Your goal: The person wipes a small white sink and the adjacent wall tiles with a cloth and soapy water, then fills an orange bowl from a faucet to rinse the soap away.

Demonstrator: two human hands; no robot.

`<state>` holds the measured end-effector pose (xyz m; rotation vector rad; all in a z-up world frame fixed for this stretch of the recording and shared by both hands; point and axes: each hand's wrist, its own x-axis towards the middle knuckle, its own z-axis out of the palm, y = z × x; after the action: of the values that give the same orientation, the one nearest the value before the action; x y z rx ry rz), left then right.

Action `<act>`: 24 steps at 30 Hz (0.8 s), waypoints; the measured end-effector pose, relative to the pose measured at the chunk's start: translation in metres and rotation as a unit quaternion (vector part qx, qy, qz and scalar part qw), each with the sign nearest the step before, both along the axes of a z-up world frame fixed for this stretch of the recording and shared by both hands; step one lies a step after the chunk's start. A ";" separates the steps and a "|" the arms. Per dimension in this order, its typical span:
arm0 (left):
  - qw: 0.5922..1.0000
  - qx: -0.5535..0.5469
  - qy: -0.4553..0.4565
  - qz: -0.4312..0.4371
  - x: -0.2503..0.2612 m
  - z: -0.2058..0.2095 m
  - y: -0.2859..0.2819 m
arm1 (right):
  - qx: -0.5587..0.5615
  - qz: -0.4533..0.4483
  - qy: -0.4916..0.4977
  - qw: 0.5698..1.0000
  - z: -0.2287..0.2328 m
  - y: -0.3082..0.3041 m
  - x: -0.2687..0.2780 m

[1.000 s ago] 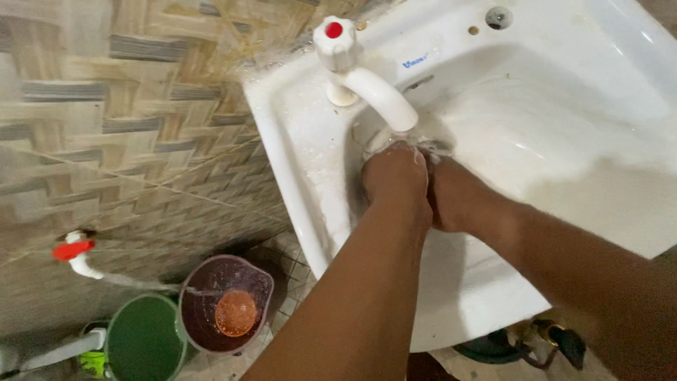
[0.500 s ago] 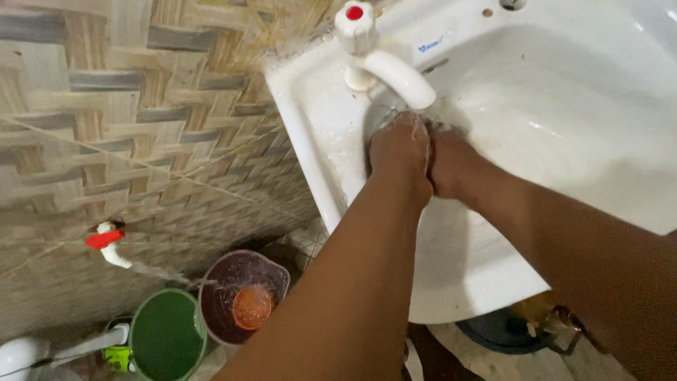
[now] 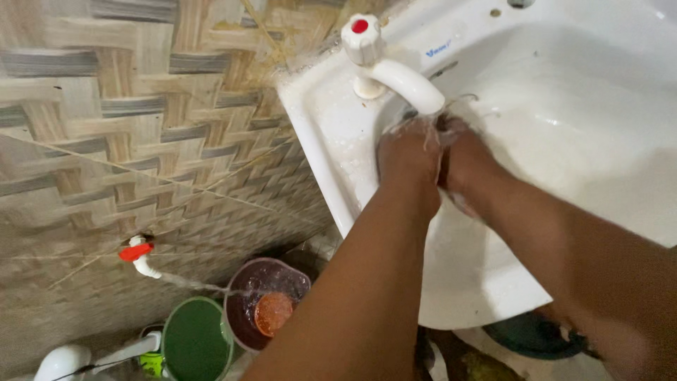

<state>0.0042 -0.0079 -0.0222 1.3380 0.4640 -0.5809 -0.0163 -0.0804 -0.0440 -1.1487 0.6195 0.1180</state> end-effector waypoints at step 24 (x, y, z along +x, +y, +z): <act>0.918 0.102 -0.133 -0.360 -0.012 -0.067 -0.180 | -0.071 -0.316 0.153 0.934 0.030 -0.141 -0.068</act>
<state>-0.0079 -0.1879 -0.0889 1.7640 -0.2235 -0.9509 -0.0843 -0.2219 -0.0137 -1.0249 1.2659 -0.3117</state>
